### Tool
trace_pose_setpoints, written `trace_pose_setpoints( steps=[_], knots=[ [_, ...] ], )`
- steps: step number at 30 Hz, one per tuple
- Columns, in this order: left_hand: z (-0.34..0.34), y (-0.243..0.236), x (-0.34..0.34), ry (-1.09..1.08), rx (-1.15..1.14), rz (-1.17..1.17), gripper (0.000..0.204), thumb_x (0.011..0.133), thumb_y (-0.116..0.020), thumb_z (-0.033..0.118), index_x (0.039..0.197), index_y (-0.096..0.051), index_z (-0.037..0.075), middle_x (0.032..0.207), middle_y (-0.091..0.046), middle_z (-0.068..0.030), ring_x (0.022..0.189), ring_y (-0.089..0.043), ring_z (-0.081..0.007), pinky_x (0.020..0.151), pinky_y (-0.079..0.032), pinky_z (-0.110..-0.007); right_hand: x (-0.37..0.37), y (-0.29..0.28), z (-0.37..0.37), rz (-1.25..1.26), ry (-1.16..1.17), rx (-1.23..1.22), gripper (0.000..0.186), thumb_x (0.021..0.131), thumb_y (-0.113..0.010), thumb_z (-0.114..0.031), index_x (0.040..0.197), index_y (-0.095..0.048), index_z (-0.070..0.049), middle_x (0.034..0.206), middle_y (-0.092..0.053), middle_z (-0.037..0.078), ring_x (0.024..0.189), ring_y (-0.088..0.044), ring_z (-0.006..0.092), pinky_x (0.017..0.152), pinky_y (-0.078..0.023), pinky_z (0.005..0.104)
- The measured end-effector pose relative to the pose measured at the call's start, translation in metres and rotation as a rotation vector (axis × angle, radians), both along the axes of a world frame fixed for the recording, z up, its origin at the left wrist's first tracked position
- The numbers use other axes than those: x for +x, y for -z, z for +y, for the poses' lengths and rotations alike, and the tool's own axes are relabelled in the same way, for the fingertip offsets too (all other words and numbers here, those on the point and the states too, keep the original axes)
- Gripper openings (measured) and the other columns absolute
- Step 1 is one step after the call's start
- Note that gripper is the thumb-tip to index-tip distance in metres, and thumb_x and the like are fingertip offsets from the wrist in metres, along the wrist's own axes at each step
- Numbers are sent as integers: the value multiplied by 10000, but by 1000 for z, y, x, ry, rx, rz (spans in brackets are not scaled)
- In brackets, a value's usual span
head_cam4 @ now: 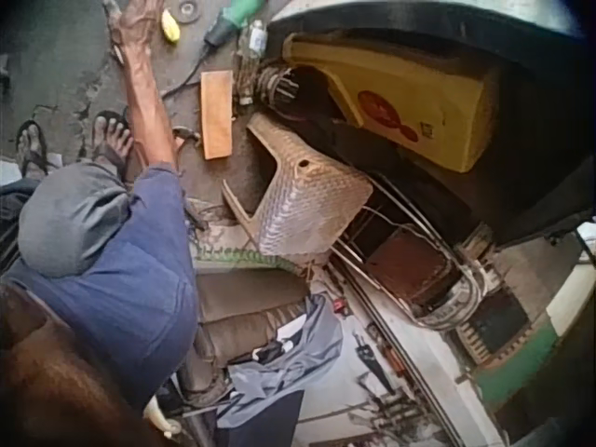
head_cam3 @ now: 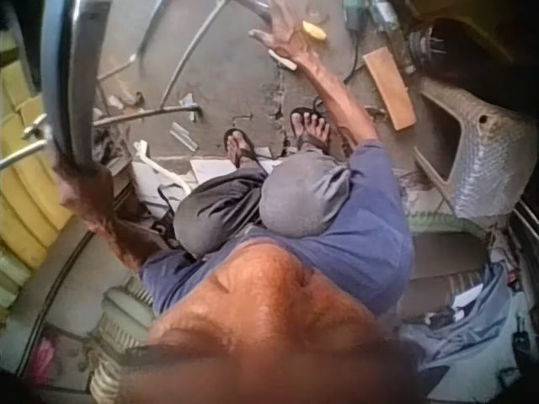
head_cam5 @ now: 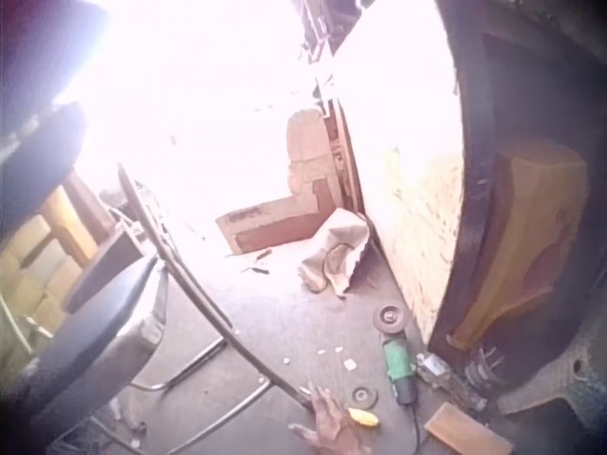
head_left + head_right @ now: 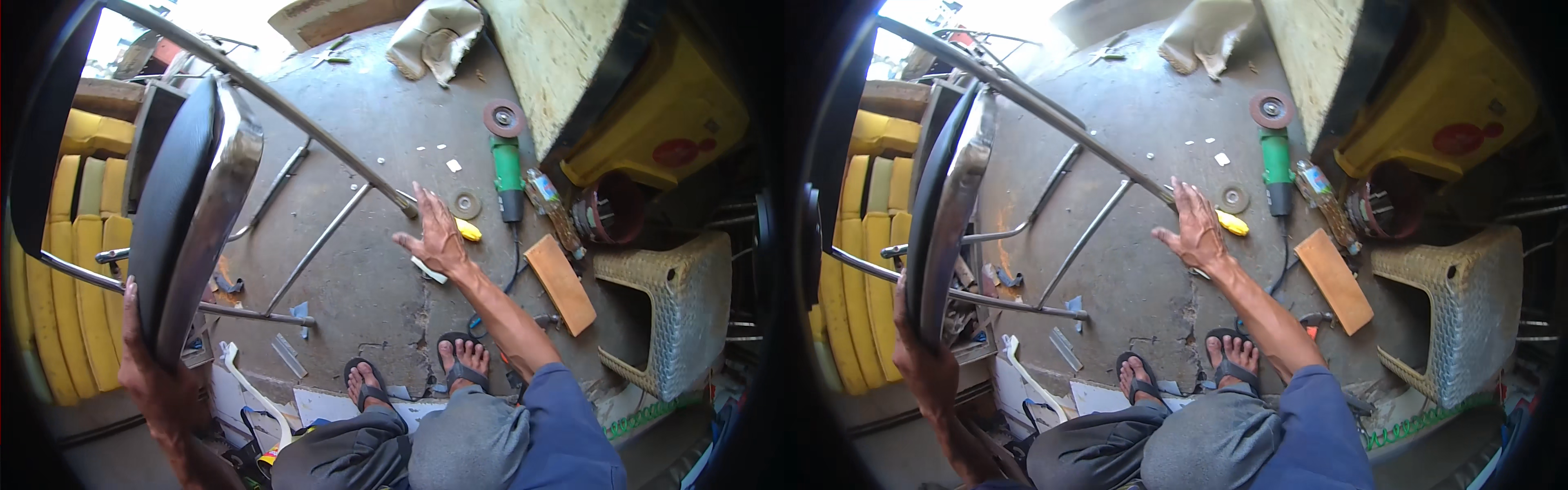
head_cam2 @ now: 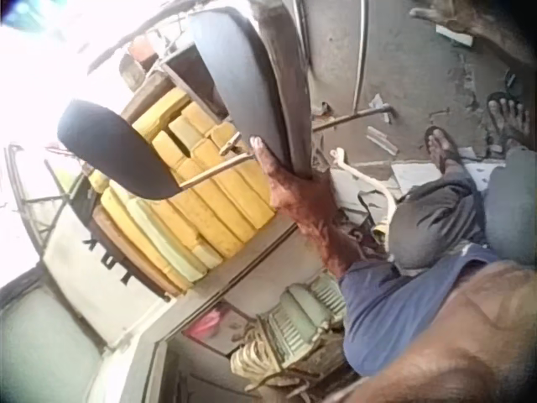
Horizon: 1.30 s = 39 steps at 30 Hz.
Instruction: The person reupholsters a chair seat by hand and using tools. The person removes staples from the old fabric using a flathead screwdriver, pulls the fabric off, and then staples new black fabric onto the wooden seat base using a pneumatic staple gun before screwing the seat back onto the metal chair frame.
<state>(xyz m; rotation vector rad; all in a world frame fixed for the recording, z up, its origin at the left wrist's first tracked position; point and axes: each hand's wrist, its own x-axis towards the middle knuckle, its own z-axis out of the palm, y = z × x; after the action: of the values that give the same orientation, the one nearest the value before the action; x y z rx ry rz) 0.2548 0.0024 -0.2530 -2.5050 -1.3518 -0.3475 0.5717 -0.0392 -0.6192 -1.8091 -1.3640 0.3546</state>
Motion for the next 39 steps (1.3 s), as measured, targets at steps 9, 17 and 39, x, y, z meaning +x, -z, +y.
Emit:
trace_pose_setpoints(
  steps=[9,17,39],
  knots=[
    [6,-113,-46,43,19,61,764,836,-488,-101,1576,-372,50,1337,-630,-280,1244,-637,-391,1066,-461,-445,-8,8,95,179,-83,12,961,927,-704,-515,1616,-230,-42,1456,-481,325,1324,-492,484,1145,-397,520],
    [-34,-146,-14,69,-106,255,587,921,-602,18,1487,-448,7,1156,-669,-263,1091,-685,-392,965,-505,-442,-82,-12,94,702,-197,29,1167,848,-772,-608,1631,-148,-9,1571,-369,307,1446,-399,447,1189,-372,475],
    [-56,-228,-254,-160,206,-341,584,984,-680,96,1507,-454,-33,1480,-537,-190,1347,-541,-256,1148,-410,-391,-188,-260,154,1465,-523,320,598,973,-704,-493,1159,-698,75,1029,-743,120,916,-684,149,810,-552,323]
  ],
)
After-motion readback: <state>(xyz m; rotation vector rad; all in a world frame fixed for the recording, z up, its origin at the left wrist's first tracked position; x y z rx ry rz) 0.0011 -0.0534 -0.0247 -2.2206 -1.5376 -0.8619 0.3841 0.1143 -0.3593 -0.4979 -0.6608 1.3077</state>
